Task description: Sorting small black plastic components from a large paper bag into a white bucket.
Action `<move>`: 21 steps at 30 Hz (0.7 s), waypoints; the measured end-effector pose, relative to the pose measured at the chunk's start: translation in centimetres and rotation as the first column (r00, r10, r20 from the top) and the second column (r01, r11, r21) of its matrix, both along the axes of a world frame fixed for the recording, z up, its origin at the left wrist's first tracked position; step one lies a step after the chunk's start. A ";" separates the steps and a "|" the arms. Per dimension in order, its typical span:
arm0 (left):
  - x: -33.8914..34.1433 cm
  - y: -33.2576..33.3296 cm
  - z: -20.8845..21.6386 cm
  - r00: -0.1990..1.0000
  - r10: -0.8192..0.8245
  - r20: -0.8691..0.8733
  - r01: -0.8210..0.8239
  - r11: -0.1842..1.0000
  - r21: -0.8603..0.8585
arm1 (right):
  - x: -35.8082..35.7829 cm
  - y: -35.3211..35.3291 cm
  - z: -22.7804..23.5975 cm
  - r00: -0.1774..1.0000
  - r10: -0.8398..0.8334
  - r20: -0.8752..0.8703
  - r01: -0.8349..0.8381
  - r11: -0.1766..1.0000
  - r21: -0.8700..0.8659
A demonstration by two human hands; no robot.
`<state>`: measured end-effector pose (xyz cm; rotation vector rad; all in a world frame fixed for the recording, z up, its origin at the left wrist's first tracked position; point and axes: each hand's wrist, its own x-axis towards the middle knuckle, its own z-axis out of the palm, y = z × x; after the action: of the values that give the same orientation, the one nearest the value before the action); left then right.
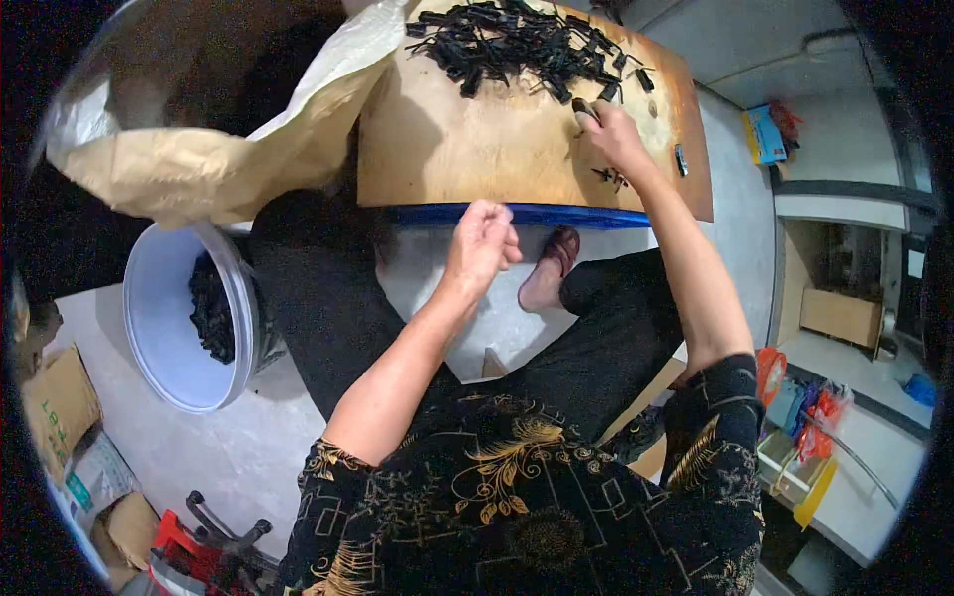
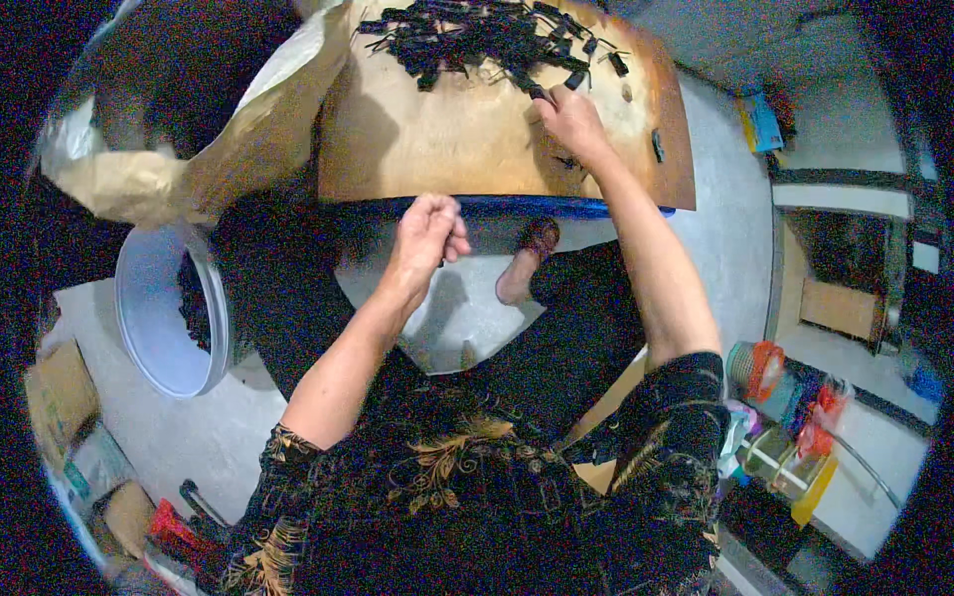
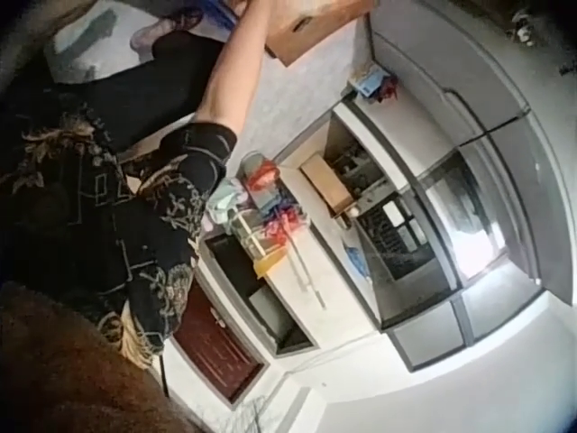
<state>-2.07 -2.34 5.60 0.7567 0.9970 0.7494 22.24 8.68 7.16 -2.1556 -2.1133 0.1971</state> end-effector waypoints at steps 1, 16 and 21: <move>0.1 -0.1 -1.2 1.000 -0.011 0.026 0.007 0.993 0.115 | -0.5 -0.6 0.2 0.960 -0.038 -0.276 0.040 0.999 -0.001; -0.8 -1.4 1.1 0.984 -0.172 0.046 0.149 0.938 0.314 | -9.7 -14.4 3.2 0.180 -0.432 -0.883 -0.087 0.888 -0.452; -1.3 -1.3 1.4 0.982 -0.189 -0.006 0.181 0.931 0.317 | -9.6 -15.6 1.8 0.155 -0.418 -0.895 -0.110 0.893 -0.436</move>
<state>-3.34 -3.67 7.00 1.1025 0.7767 0.7606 12.63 -6.94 8.95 -1.4612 -0.9960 1.6605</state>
